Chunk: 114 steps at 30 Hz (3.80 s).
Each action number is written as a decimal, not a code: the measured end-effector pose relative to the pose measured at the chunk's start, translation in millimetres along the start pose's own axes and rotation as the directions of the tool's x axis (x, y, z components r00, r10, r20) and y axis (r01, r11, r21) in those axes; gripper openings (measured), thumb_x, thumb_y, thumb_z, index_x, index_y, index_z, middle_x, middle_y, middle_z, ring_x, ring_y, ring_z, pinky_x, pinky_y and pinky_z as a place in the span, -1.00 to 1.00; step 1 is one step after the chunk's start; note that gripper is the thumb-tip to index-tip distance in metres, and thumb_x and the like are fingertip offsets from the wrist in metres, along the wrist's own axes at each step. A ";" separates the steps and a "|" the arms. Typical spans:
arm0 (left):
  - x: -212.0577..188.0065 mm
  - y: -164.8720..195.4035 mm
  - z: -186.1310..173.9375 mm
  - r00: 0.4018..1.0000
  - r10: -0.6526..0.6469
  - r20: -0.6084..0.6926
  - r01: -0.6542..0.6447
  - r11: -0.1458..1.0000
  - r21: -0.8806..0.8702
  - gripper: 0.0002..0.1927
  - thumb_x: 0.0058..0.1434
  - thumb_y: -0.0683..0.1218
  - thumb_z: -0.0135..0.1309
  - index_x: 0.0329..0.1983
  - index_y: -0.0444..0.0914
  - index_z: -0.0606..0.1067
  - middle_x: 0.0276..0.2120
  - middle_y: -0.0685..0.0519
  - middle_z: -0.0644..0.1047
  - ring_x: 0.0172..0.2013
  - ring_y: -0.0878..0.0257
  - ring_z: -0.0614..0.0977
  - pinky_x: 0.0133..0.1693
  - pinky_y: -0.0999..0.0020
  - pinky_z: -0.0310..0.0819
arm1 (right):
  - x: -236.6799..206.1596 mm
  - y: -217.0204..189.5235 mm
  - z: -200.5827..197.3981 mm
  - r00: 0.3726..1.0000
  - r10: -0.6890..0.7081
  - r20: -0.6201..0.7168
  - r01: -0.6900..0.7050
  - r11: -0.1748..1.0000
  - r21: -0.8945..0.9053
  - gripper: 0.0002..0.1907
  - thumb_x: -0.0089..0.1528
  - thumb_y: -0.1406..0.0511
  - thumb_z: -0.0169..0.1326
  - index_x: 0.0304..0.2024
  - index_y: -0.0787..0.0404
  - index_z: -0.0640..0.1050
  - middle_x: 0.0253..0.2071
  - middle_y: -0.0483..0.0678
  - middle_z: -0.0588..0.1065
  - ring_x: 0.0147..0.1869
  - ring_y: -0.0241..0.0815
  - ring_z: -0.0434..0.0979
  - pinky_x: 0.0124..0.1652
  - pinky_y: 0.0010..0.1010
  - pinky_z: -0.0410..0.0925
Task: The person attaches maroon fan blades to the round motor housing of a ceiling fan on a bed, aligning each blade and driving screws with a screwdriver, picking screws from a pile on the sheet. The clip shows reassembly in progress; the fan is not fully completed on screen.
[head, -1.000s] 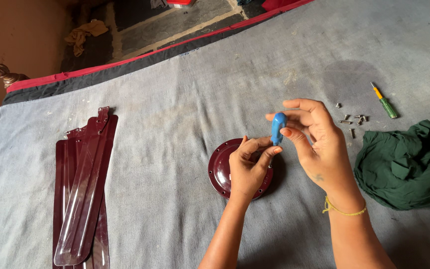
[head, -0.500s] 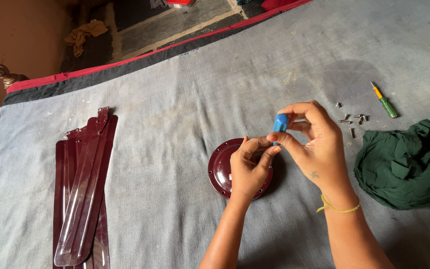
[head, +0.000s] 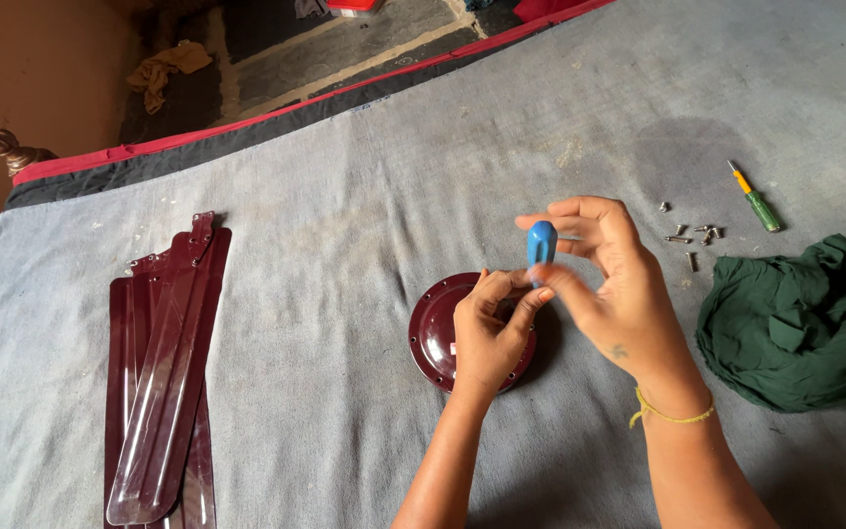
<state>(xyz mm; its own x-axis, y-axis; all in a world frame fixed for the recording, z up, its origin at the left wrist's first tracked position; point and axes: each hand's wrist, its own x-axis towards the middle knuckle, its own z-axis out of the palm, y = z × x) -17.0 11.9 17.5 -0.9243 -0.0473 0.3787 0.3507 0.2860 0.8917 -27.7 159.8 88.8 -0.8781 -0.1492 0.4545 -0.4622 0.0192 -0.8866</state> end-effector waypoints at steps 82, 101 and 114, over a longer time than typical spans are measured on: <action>0.0 -9.4 7.8 0.991 -0.129 0.031 0.132 0.947 -0.294 -0.79 0.27 -0.21 0.24 -0.05 -0.36 0.56 -0.21 0.05 0.67 -0.15 0.37 0.70 -0.06 0.49 0.60 | 7.6 19.9 -3.1 0.998 -0.056 -0.008 0.052 0.966 -0.255 -0.47 0.08 0.39 0.37 0.02 0.28 0.40 -0.05 0.02 0.52 0.14 -0.15 0.55 0.15 -0.31 0.39; -0.3 -12.2 8.4 0.992 -0.129 0.017 0.129 0.973 -0.191 -0.80 0.26 -0.17 0.27 -0.09 -0.34 0.59 -0.23 0.08 0.67 -0.20 0.39 0.68 -0.12 0.50 0.57 | 9.1 21.2 -7.3 0.997 0.065 0.045 -0.056 0.983 -0.175 -0.53 0.13 0.48 0.26 0.06 0.25 0.41 -0.09 0.00 0.54 0.06 -0.22 0.55 0.06 -0.37 0.44; 5.2 -7.0 6.8 0.991 -0.136 -0.010 0.131 0.971 -0.201 -0.78 0.22 -0.20 0.28 -0.10 -0.37 0.58 -0.24 0.04 0.68 -0.19 0.37 0.72 -0.14 0.49 0.61 | 12.3 18.1 -4.1 0.998 0.054 0.030 -0.047 0.974 -0.220 -0.58 0.19 0.44 0.24 0.07 0.21 0.43 -0.07 -0.03 0.57 0.12 -0.18 0.58 0.12 -0.35 0.43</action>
<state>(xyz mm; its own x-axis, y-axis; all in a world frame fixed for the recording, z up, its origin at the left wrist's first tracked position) -25.3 16.1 11.6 -0.9618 -0.0951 0.2566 0.2496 0.0796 0.9651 -47.4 162.4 78.6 -0.8979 -0.1775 0.4028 -0.4367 0.2434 -0.8661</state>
